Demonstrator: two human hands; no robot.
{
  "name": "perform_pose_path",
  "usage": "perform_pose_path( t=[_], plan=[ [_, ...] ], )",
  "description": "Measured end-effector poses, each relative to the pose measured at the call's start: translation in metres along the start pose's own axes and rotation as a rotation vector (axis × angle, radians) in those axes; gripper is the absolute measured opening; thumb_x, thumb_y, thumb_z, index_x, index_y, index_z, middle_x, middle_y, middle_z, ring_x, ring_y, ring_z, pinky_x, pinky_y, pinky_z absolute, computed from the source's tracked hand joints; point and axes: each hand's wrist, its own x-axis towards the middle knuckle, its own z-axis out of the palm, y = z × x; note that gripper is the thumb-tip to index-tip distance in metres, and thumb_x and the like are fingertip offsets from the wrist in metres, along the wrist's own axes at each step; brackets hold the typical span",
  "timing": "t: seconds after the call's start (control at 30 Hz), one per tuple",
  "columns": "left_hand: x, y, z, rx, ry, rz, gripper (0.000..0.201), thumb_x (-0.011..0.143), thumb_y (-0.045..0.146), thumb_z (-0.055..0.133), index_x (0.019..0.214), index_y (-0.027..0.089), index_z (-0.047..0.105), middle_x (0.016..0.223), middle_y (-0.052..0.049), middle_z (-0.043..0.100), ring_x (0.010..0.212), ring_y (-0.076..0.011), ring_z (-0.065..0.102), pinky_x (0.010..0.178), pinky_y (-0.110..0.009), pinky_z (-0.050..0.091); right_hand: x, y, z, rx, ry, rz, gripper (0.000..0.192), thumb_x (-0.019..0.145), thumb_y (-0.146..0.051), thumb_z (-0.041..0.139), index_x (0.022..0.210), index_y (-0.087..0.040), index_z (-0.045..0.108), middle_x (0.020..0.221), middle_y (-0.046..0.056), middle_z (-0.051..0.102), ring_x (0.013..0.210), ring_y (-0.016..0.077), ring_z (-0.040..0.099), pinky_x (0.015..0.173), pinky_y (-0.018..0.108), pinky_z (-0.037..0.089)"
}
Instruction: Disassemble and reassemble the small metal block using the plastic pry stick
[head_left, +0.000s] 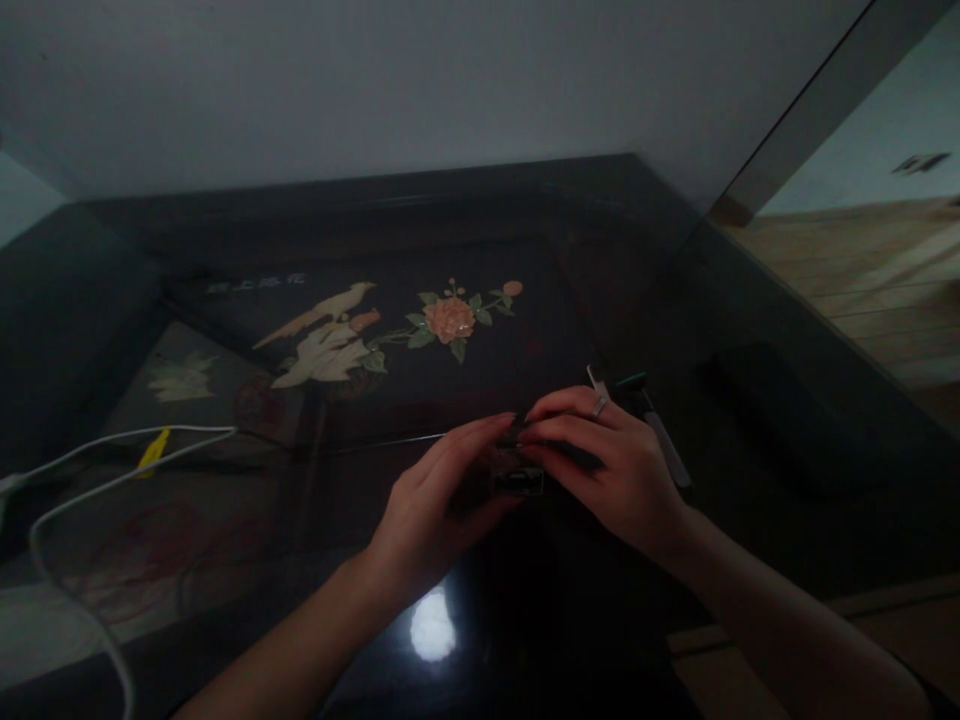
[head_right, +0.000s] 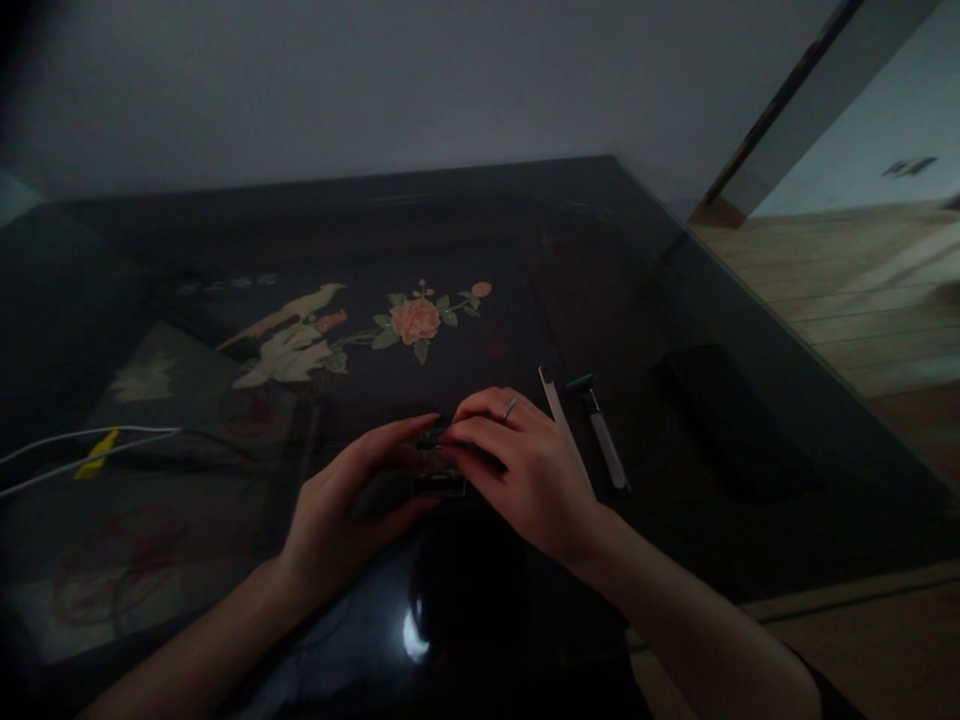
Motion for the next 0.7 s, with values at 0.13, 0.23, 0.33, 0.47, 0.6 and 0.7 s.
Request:
perform_pose_path(
  t=[0.13,0.23,0.33,0.47,0.6,0.7],
  plan=[
    [0.000,0.000,0.001,-0.104,-0.001,-0.064,0.062,0.076,0.010,0.072,0.132,0.025,0.049,0.111,-0.005,0.067,0.090,-0.0158,0.068,0.084,-0.030,0.059,0.002,-0.001,-0.001,0.062,-0.030,0.030,0.009,0.086,-0.015,0.062,0.087,-0.021,0.069,0.093,0.005,0.069,0.087,0.0185,0.066,0.077,0.031,0.053],
    [0.001,0.002,0.003,-0.287,-0.011,-0.173,0.064,0.076,0.008,0.070,0.133,0.026,0.048,0.117,-0.007,0.067,0.090,-0.0160,0.068,0.081,-0.030,0.060,0.004,-0.002,-0.002,0.158,-0.056,0.122,0.009,0.085,-0.012,0.063,0.086,-0.020,0.069,0.090,0.004,0.071,0.084,0.0169,0.067,0.076,0.028,0.053],
    [0.004,0.004,0.004,-0.509,0.015,-0.296,0.062,0.079,0.008,0.065,0.135,0.025,0.045,0.132,-0.012,0.060,0.092,-0.0160,0.069,0.079,-0.029,0.061,0.005,-0.002,-0.002,0.241,-0.043,0.232,0.008,0.084,-0.013,0.065,0.082,-0.019,0.068,0.084,0.003,0.071,0.081,0.0163,0.067,0.074,0.028,0.053],
    [0.009,0.004,0.004,-0.638,0.065,-0.460,0.043,0.080,0.015,0.065,0.122,0.019,0.056,0.125,-0.012,0.065,0.083,-0.0161,0.071,0.074,-0.030,0.062,0.004,0.002,0.002,0.385,-0.011,0.369,0.006,0.084,-0.018,0.064,0.079,-0.019,0.068,0.087,0.004,0.071,0.082,0.0169,0.068,0.071,0.029,0.054],
    [0.013,0.002,0.002,-0.751,0.031,-0.581,0.026,0.083,0.024,0.065,0.107,0.016,0.062,0.095,-0.007,0.074,0.069,-0.0174,0.073,0.060,-0.027,0.062,0.002,0.005,0.009,0.554,0.001,0.487,0.006,0.081,-0.024,0.067,0.079,-0.019,0.069,0.091,0.005,0.073,0.081,0.0168,0.069,0.069,0.029,0.057],
    [0.014,0.002,0.002,-0.839,0.014,-0.638,0.028,0.087,0.029,0.061,0.111,0.015,0.060,0.089,-0.007,0.074,0.063,-0.0175,0.073,0.055,-0.027,0.061,0.002,0.005,0.012,0.653,0.007,0.544,0.008,0.080,-0.026,0.069,0.077,-0.019,0.068,0.097,0.005,0.073,0.080,0.0160,0.070,0.070,0.029,0.059]
  ],
)
